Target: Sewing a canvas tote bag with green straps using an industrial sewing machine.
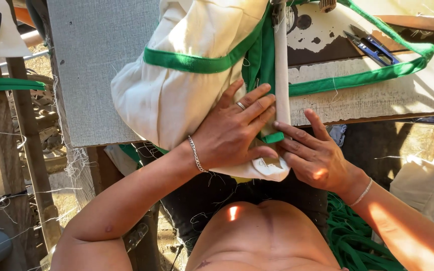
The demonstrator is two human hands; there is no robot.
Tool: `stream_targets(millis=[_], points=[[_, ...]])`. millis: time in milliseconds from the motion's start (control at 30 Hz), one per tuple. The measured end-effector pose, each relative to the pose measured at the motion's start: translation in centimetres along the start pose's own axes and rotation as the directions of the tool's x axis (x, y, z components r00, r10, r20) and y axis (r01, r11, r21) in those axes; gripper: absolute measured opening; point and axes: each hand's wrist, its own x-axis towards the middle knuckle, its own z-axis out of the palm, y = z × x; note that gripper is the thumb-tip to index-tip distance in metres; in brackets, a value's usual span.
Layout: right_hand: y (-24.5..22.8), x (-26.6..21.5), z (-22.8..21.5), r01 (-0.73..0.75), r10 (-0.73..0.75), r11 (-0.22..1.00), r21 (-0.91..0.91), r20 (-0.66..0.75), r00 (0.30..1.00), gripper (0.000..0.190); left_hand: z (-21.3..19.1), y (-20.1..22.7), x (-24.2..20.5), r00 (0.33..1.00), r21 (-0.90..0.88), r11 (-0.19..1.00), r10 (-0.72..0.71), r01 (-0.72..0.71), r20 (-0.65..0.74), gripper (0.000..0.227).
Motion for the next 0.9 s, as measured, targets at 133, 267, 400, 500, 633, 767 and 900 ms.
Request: stream_targets(millis=[133, 267, 400, 500, 633, 767, 900], points=[[-0.3, -0.2, 0.4, -0.029, 0.029, 0.999, 0.014, -0.014, 0.999, 0.030, 0.6, -0.2, -0.2, 0.993, 0.036, 0.999, -0.036, 0.032, 0.112, 0.087], [-1.3, 0.7, 1.8, -0.091, 0.092, 0.996, 0.019, -0.082, 0.992, 0.031, 0.0, -2.3, -0.7, 0.994, 0.009, 0.999, 0.047, -0.048, 0.099, 0.086], [-2.1, 1.6, 2.9, -0.135, 0.141, 0.990, 0.047, -0.154, 0.978, 0.027, -1.2, -3.2, -0.9, 0.983, 0.018, 0.996, 0.080, -0.084, 0.167, 0.088], [-1.7, 0.7, 2.0, -0.139, 0.147, 0.987, 0.076, -0.115, 0.982, 0.026, -0.9, -2.2, -0.5, 0.986, 0.026, 0.998, 0.060, -0.065, 0.159, 0.088], [-1.1, -1.0, 1.9, -0.161, 0.168, 0.985, 0.068, -0.110, 0.980, 0.021, 0.2, -0.9, 0.2, 0.992, 0.047, 0.997, 0.048, -0.054, 0.115, 0.089], [-0.7, -1.2, 1.5, -0.145, 0.152, 0.986, 0.077, -0.091, 0.984, 0.021, 0.3, -0.5, 0.3, 0.990, 0.075, 0.997, 0.002, -0.013, 0.141, 0.092], [-0.9, -0.7, 1.0, -0.118, 0.118, 0.993, 0.022, -0.048, 0.992, 0.027, 0.2, -0.6, 0.3, 0.986, 0.103, 0.995, -0.004, -0.014, 0.169, 0.089]])
